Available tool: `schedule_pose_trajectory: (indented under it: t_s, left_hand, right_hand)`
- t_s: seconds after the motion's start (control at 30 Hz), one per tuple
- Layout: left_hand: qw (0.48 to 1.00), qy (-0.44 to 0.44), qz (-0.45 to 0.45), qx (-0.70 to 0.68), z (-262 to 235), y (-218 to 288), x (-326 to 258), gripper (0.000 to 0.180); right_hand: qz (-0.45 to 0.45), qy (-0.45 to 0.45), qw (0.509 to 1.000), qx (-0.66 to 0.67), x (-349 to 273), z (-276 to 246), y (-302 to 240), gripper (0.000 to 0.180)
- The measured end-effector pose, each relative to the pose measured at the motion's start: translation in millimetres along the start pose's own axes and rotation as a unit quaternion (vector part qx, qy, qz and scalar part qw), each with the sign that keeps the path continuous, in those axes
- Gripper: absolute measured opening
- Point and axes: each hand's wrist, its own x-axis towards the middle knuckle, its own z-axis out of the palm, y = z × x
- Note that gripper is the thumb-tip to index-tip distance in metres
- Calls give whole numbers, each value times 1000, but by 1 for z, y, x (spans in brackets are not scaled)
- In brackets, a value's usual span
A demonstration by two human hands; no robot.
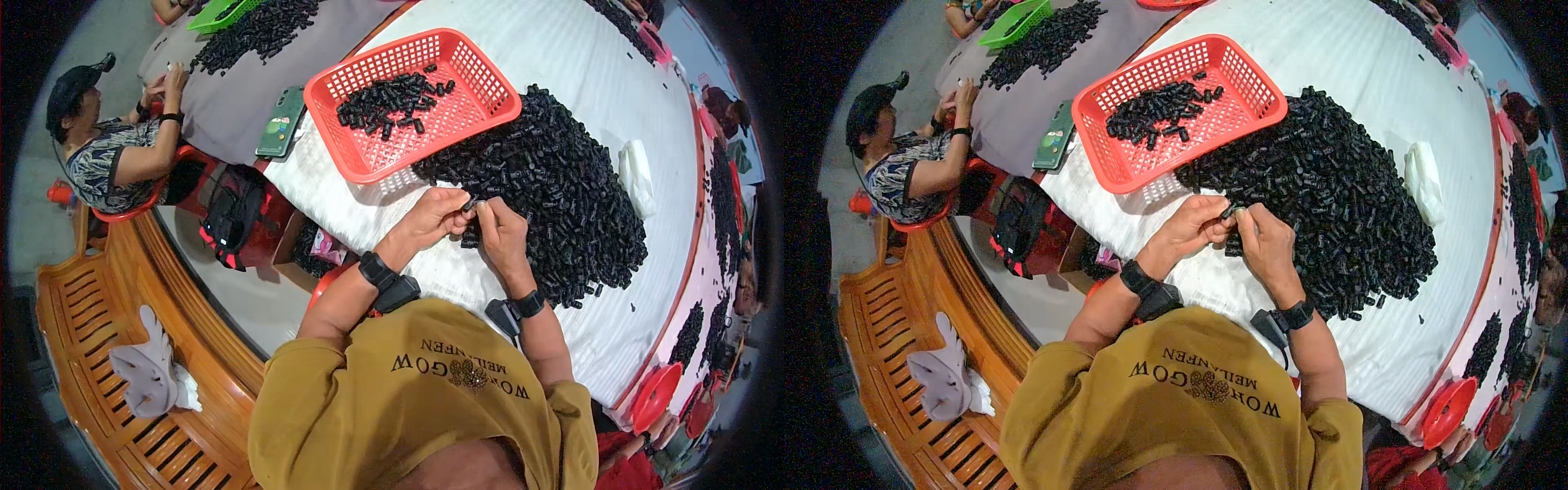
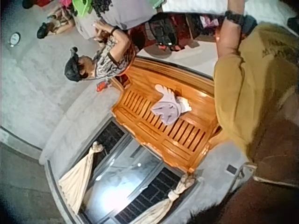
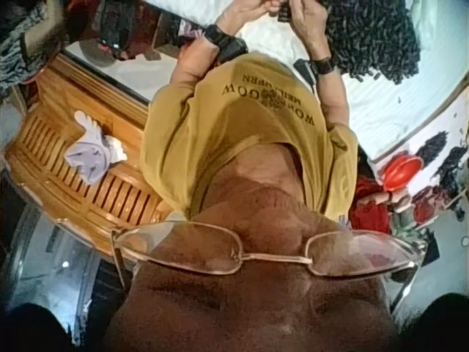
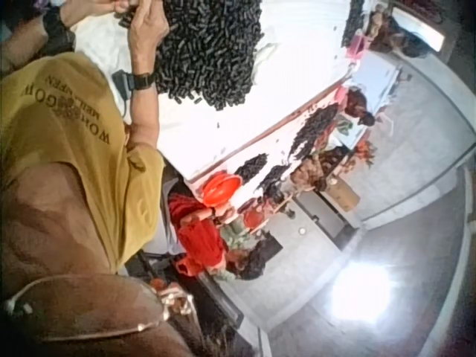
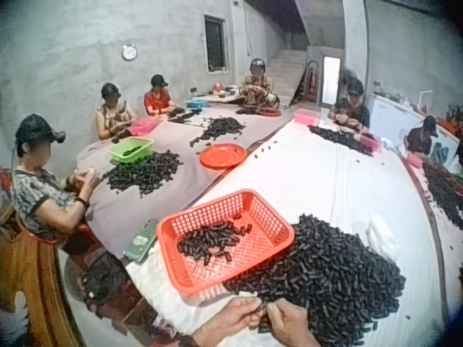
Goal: Assembling small black plastic components at a workstation.
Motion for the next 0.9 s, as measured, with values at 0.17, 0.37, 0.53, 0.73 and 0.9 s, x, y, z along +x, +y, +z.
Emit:
schedule_pose_trajectory:
  t_s: [0.17, 0.37, 0.53, 0.73, 0.9]
  left_hand:
    - [1000, -4, 3, -3, -2, -1, 0, 23]
    - [1000, -5, 6, 0, -3, -2, 1, 24]
    - [1000, 1, 6, 13, -2, -3, 0, 24]
    - [1000, 14, 8, 15, 2, -1, -1, 23]
    - [999, 6, 14, 37, -3, -3, 1, 22]
  right_hand:
    - [22, -14, 999, -30, 1, -3, -8, 22]
    - [13, -23, 998, -60, 2, -5, -8, 24]
    - [4, -22, 998, -64, 2, -6, -10, 23]
    - [11, -38, 998, -49, 2, -7, -11, 22]
    - [3, -48, 999, -24, 3, -7, -16, 22]
